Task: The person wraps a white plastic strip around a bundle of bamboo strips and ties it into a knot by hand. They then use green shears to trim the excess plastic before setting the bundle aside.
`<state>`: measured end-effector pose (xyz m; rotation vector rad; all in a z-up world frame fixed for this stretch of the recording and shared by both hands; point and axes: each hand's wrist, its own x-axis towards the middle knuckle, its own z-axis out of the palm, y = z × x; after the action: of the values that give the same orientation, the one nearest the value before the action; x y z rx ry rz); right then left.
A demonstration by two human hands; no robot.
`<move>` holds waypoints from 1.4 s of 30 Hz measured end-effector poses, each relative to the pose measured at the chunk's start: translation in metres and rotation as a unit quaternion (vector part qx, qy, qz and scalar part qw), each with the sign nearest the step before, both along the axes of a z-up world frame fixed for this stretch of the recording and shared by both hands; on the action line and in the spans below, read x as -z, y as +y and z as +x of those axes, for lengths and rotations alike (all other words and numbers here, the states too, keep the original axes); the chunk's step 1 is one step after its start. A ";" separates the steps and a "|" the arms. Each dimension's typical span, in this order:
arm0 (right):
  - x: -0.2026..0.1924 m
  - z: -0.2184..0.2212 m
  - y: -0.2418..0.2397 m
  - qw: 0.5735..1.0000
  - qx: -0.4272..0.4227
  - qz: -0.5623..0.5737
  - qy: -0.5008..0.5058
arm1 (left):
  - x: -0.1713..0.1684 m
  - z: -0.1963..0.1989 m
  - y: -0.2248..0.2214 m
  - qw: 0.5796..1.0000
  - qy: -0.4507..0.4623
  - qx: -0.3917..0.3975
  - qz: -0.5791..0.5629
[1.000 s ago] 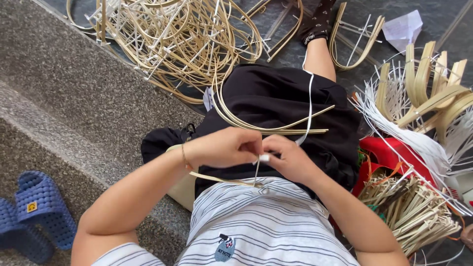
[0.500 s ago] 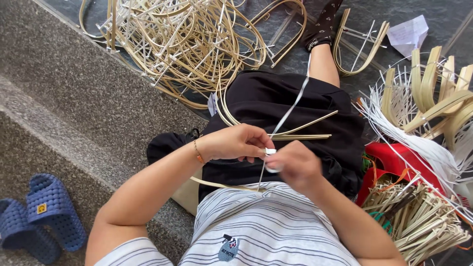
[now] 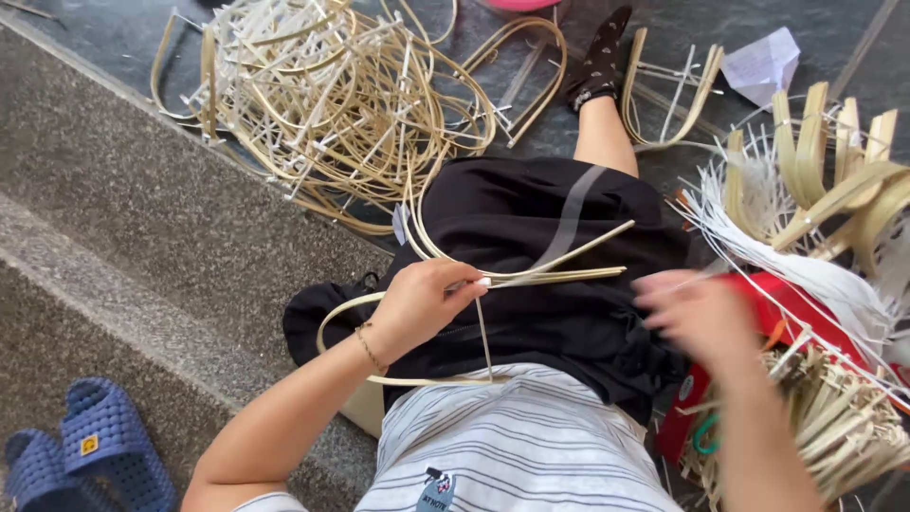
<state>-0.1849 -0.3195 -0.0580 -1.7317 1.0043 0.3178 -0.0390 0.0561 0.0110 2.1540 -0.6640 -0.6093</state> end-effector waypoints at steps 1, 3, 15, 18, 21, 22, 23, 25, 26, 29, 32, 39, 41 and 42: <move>-0.012 0.007 0.048 0.995 -0.087 0.045 0.001 | -0.004 -0.007 -0.003 1.000 -0.019 -0.007 -0.021; -0.033 0.023 0.112 0.981 -0.170 0.094 0.003 | -0.008 -0.018 -0.007 0.999 -0.035 -0.013 -0.040; -0.070 0.107 0.153 0.899 -0.394 0.143 -0.131 | -0.004 -0.031 -0.004 0.986 -0.063 0.136 -0.078; -0.100 0.084 0.164 0.874 -0.395 -0.064 -0.277 | 0.001 -0.018 -0.001 0.990 -0.040 0.111 -0.073; -0.086 0.039 0.177 0.790 -0.423 -0.131 -0.425 | 0.013 -0.002 0.000 0.994 0.058 0.055 -0.076; -0.078 0.029 0.183 0.750 -0.437 -0.203 -0.453 | 0.015 0.003 0.001 0.983 0.143 0.071 -0.092; -0.069 0.018 0.188 0.706 -0.446 -0.273 -0.478 | 0.016 0.008 0.002 0.964 0.227 0.090 -0.106; -0.076 0.022 0.187 0.705 -0.465 -0.280 -0.455 | 0.006 0.008 -0.001 0.970 0.210 0.082 -0.086; -0.080 0.023 0.188 0.703 -0.485 -0.287 -0.434 | 0.001 0.008 -0.002 0.977 0.192 0.072 -0.065; -0.094 0.009 0.175 0.722 -0.540 -0.177 -0.394 | 0.004 0.002 0.003 0.989 0.103 0.071 -0.075; -0.088 0.021 0.141 0.886 -0.350 0.067 -0.295 | 0.016 -0.011 0.008 0.977 -0.153 0.095 -0.117; 0.024 0.051 0.167 0.911 -0.246 0.312 -0.110 | 0.026 -0.029 0.009 0.927 -0.321 0.131 -0.143; 0.011 0.048 0.175 0.892 -0.090 0.417 -0.149 | 0.025 -0.032 0.007 0.912 -0.362 0.131 -0.138; 0.011 0.039 0.173 0.892 -0.092 0.416 -0.150 | 0.018 -0.036 0.005 0.912 -0.364 0.130 -0.138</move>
<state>-0.1460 -0.1469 -0.0690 -1.0323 0.3684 0.4965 -0.0747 0.0614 -0.0068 2.0046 -1.3599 0.1954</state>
